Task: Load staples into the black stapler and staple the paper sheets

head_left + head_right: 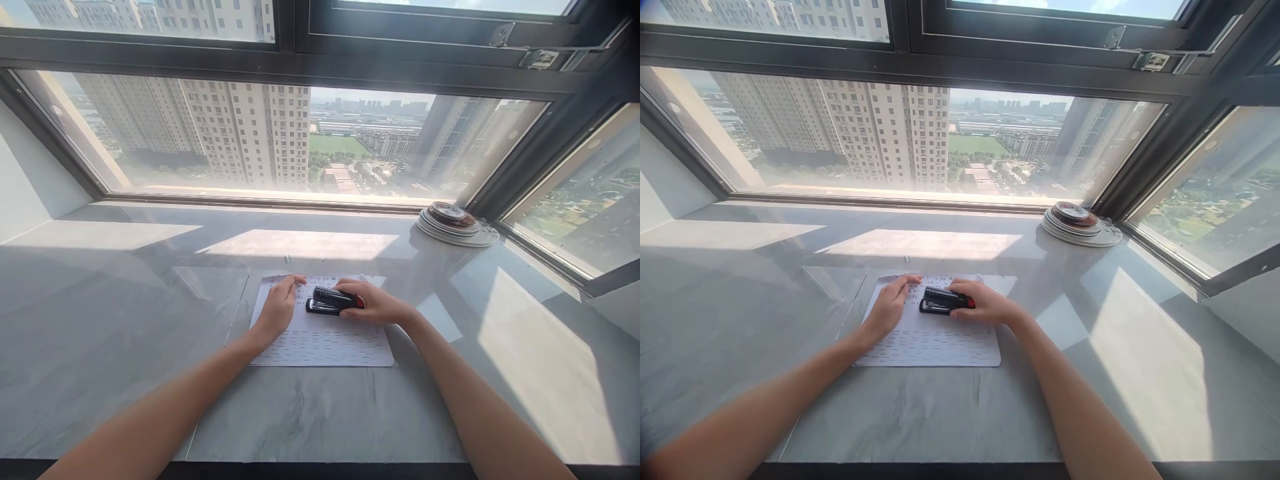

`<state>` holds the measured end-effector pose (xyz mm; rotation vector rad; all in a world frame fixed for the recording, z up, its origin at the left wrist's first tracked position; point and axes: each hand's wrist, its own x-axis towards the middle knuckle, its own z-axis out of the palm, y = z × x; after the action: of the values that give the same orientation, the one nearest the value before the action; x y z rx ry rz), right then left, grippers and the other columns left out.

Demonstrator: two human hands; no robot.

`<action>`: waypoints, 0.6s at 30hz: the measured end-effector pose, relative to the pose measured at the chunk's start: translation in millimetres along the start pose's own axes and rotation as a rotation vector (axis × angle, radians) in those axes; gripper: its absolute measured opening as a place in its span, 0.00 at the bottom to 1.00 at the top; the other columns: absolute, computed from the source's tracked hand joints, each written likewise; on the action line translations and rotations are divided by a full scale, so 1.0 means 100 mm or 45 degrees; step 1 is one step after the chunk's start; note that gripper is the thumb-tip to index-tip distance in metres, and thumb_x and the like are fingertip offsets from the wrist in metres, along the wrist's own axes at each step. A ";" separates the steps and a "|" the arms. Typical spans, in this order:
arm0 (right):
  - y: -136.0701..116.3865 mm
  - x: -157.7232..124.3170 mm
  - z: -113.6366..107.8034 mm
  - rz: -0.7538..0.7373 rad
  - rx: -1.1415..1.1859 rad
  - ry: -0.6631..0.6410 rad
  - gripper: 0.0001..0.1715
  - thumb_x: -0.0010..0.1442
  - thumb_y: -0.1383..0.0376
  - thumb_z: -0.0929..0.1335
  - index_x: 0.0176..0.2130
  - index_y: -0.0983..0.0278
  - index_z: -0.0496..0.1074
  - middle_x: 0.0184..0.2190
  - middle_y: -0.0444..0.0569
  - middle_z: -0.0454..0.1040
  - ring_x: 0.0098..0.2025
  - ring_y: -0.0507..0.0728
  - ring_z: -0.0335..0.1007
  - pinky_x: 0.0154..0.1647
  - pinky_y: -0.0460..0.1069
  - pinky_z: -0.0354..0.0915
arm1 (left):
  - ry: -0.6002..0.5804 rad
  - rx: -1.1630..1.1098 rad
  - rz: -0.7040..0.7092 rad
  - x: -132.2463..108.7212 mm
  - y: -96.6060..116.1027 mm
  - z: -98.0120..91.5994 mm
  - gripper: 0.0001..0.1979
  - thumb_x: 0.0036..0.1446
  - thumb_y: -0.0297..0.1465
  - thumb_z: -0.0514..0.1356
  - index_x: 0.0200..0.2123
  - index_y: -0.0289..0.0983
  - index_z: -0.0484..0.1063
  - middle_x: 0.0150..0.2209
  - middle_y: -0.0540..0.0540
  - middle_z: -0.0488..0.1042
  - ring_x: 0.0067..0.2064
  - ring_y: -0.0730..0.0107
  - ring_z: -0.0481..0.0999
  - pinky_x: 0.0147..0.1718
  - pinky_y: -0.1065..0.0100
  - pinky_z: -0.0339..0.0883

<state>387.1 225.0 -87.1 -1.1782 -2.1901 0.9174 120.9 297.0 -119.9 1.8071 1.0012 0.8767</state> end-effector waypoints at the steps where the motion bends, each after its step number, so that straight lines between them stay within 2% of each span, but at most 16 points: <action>1: 0.03 -0.01 -0.04 0.013 0.097 -0.028 0.27 0.66 0.52 0.69 0.59 0.60 0.71 0.51 0.52 0.74 0.45 0.58 0.71 0.44 0.50 0.67 | 0.039 -0.071 -0.010 0.01 0.01 0.00 0.14 0.68 0.34 0.51 0.44 0.41 0.77 0.54 0.44 0.78 0.58 0.54 0.75 0.60 0.51 0.65; 4: 0.11 -0.05 -0.13 0.032 0.366 -0.118 0.28 0.68 0.50 0.66 0.62 0.59 0.70 0.58 0.53 0.71 0.53 0.60 0.70 0.52 0.52 0.67 | 0.097 -0.376 -0.058 0.03 0.04 -0.01 0.16 0.68 0.39 0.52 0.43 0.38 0.78 0.52 0.41 0.80 0.56 0.54 0.77 0.58 0.52 0.68; 7: 0.15 -0.06 -0.17 0.032 0.493 -0.184 0.28 0.69 0.49 0.66 0.62 0.59 0.72 0.59 0.53 0.71 0.58 0.62 0.68 0.58 0.55 0.64 | 0.114 -0.602 -0.136 0.05 0.05 -0.01 0.23 0.69 0.44 0.51 0.44 0.36 0.79 0.50 0.38 0.80 0.55 0.54 0.78 0.59 0.51 0.68; 14: 0.16 -0.05 -0.17 0.092 0.574 -0.196 0.32 0.66 0.47 0.69 0.61 0.62 0.73 0.55 0.54 0.75 0.52 0.61 0.71 0.52 0.53 0.68 | 0.143 -0.657 -0.166 0.06 0.03 0.00 0.30 0.68 0.53 0.49 0.42 0.34 0.81 0.47 0.36 0.82 0.52 0.52 0.80 0.59 0.50 0.68; 18: 0.15 -0.02 -0.10 0.063 0.435 -0.041 0.33 0.63 0.46 0.70 0.61 0.60 0.72 0.58 0.55 0.72 0.50 0.60 0.71 0.50 0.54 0.69 | 0.127 -0.648 -0.156 0.07 0.02 0.01 0.31 0.68 0.53 0.49 0.42 0.34 0.80 0.47 0.36 0.82 0.52 0.52 0.80 0.58 0.50 0.69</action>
<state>402.6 232.4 -92.0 -1.0606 -1.9347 1.2791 125.5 301.7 -117.6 1.2719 0.8445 1.0425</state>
